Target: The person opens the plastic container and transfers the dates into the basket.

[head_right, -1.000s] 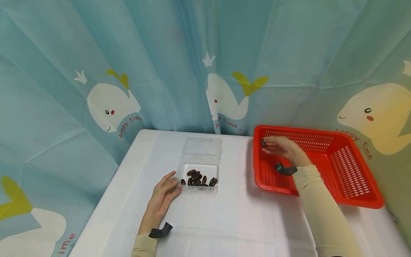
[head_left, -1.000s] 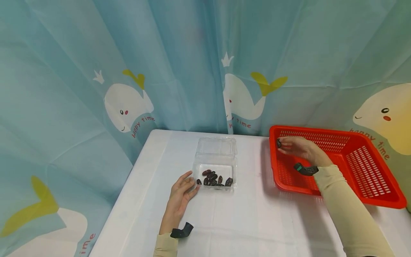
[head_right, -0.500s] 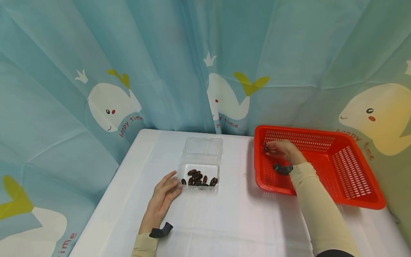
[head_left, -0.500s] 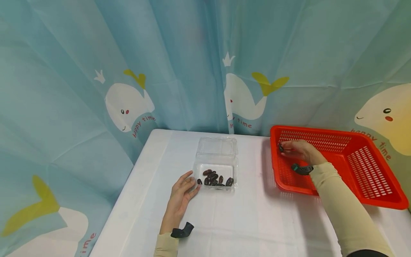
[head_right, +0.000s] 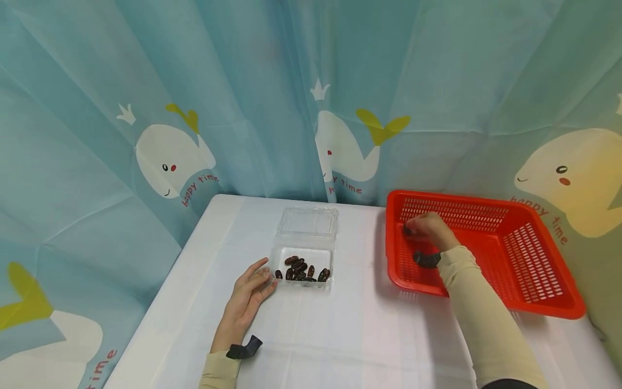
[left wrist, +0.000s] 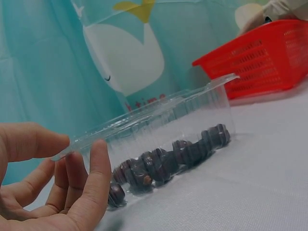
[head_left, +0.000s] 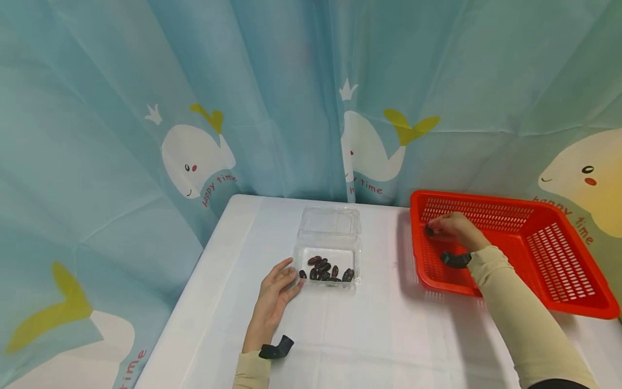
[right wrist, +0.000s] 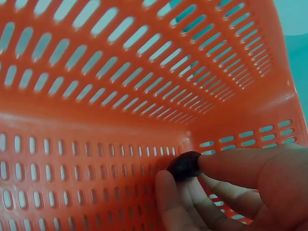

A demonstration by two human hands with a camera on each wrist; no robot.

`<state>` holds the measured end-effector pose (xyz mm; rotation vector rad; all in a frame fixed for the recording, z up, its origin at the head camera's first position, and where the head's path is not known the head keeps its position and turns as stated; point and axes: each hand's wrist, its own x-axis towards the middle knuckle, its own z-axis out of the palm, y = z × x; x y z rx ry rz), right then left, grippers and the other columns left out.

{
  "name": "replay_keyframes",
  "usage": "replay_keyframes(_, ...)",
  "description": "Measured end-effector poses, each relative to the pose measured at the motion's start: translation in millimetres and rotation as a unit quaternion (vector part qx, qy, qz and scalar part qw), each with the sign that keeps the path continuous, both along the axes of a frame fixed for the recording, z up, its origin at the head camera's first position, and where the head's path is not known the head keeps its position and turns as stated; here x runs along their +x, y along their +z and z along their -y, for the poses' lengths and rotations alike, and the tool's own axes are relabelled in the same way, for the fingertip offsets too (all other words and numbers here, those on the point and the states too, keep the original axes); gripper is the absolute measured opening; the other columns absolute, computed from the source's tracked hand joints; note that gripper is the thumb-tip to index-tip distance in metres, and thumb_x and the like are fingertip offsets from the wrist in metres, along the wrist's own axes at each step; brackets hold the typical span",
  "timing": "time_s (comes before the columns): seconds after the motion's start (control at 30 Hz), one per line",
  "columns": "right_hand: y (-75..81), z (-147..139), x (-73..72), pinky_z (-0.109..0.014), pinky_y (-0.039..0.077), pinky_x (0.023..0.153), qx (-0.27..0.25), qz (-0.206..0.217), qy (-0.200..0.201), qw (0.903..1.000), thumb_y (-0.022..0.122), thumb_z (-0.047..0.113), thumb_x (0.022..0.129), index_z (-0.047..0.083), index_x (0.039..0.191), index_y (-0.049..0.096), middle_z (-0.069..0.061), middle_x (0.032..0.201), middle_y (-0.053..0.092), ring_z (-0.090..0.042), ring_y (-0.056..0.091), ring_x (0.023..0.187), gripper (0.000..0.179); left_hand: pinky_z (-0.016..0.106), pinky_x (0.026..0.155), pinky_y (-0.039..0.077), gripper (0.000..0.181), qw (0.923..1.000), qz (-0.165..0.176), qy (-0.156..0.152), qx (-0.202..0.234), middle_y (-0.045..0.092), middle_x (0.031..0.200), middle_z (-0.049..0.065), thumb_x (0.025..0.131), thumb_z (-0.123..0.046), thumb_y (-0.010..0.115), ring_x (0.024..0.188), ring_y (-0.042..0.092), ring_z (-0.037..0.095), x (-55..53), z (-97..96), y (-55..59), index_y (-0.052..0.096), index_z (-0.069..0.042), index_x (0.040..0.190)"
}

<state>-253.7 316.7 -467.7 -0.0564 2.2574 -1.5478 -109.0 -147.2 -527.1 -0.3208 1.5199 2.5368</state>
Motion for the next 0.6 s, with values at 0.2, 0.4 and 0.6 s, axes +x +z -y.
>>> replay_keyframes(0.2, 2.3, 7, -4.2, -0.038, 0.061, 0.088, 0.042, 0.043, -0.043, 0.9973, 0.049, 0.006, 0.100, -0.021, 0.126, 0.050, 0.006, 0.088, 0.068, -0.010, 0.065, 0.082, 0.038, 0.037, 0.100, 0.055, 0.054, 1.0000, -0.001, 0.001, 0.002, 0.051, 0.112, 0.004, 0.095, -0.002, 0.058, 0.107, 0.055, 0.017, 0.3, -0.1, 1.0, 0.040, -0.005, 0.147)
replay_keyframes(0.4, 2.9, 10, -6.6, -0.042, 0.061, 0.087, 0.052, 0.043, -0.055, 0.9962, 0.046, 0.000, 0.098, -0.024, 0.122, 0.050, 0.002, 0.086, 0.066, -0.011, 0.066, 0.081, 0.034, 0.037, 0.100, 0.055, 0.055, 1.0000, 0.000, 0.000, 0.003, 0.051, 0.112, 0.005, 0.095, -0.002, 0.058, 0.108, 0.055, 0.018, 0.2, -0.3, 0.4, 0.040, -0.005, 0.147)
replay_keyframes(0.6, 2.9, 11, -5.9, -0.043, 0.061, 0.086, 0.073, 0.027, -0.052, 0.9956, 0.046, -0.002, 0.095, -0.024, 0.117, 0.051, 0.000, 0.084, 0.066, -0.011, 0.066, 0.080, 0.031, 0.037, 0.100, 0.055, 0.054, 1.0000, -0.002, -0.001, 0.001, 0.051, 0.111, 0.004, 0.095, -0.002, 0.058, 0.107, 0.055, 0.017, 0.5, -0.2, 0.0, 0.040, -0.004, 0.147)
